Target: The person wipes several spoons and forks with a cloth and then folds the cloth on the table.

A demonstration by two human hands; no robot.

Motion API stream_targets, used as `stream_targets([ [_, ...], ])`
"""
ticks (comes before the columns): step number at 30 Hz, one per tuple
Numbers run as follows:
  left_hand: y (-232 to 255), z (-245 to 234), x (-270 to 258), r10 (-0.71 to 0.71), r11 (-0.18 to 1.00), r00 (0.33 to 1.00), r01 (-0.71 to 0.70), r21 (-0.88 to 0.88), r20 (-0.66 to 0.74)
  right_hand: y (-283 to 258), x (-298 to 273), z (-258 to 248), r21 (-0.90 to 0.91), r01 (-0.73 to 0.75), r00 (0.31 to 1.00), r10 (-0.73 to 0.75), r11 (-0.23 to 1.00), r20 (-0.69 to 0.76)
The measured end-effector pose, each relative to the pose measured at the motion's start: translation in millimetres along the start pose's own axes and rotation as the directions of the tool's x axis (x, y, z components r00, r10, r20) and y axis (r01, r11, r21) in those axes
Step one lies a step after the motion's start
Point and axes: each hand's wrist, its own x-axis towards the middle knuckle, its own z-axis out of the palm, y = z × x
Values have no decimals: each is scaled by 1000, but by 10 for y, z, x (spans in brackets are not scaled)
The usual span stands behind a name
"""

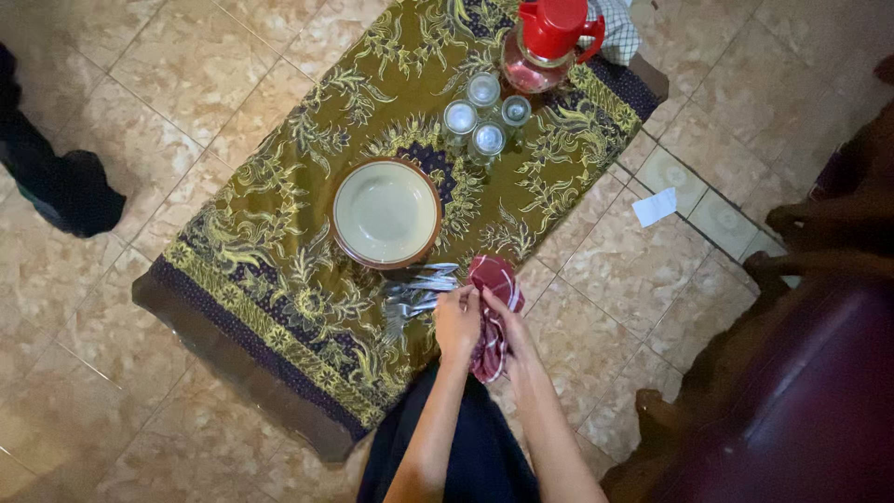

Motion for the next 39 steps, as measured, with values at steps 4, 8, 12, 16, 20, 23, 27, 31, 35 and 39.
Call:
stream_targets([
  [4, -236, 99, -94, 92, 993, 995, -90, -81, 24, 171, 267, -596, 22, -24, 999, 25, 999, -45],
  [8, -602, 244, -252, 29, 985, 996, -14, -172, 86, 235, 509, -1050, -71, 86, 985, -95, 994, -144],
  [12, -1355, 505, -256, 69, 905, 996, -40, -423, 54, 155, 635, -1267, -275, 141, 962, -197, 951, -189],
  [16, -1984, 464, -332, -211, 723, 950, 310, -617, 231, 260, 488, -1177, -97, 234, 971, -227, 968, 78],
  [20, -2321, 330, -505, -364, 511, 868, 489, -707, 337, 453, 463, -1222, -317, 48, 994, -77, 947, -79],
  [23, -2386, 249, -399, -396, 487, 838, 539, -687, 376, 676, 669, -1339, -648, 6, 989, -100, 762, -108],
  [27, -2633, 333, -191, -396, 436, 818, 567, -699, 417, 996, 986, -1393, -882, 439, 873, -312, 169, 375],
  [31, -2868, 489, 92, -470, 436, 772, 624, -648, 428, 1047, 1139, -991, -929, 237, 905, -285, -283, 317],
  [35, -3064, 733, 396, -463, 346, 785, 588, -731, 412, 963, 1329, -440, -788, 185, 889, -241, -588, 389],
  [39, -3284, 894, 703, -460, 226, 776, 573, -788, 432, 924, 1803, -179, -642, 330, 794, -165, -692, 586],
])
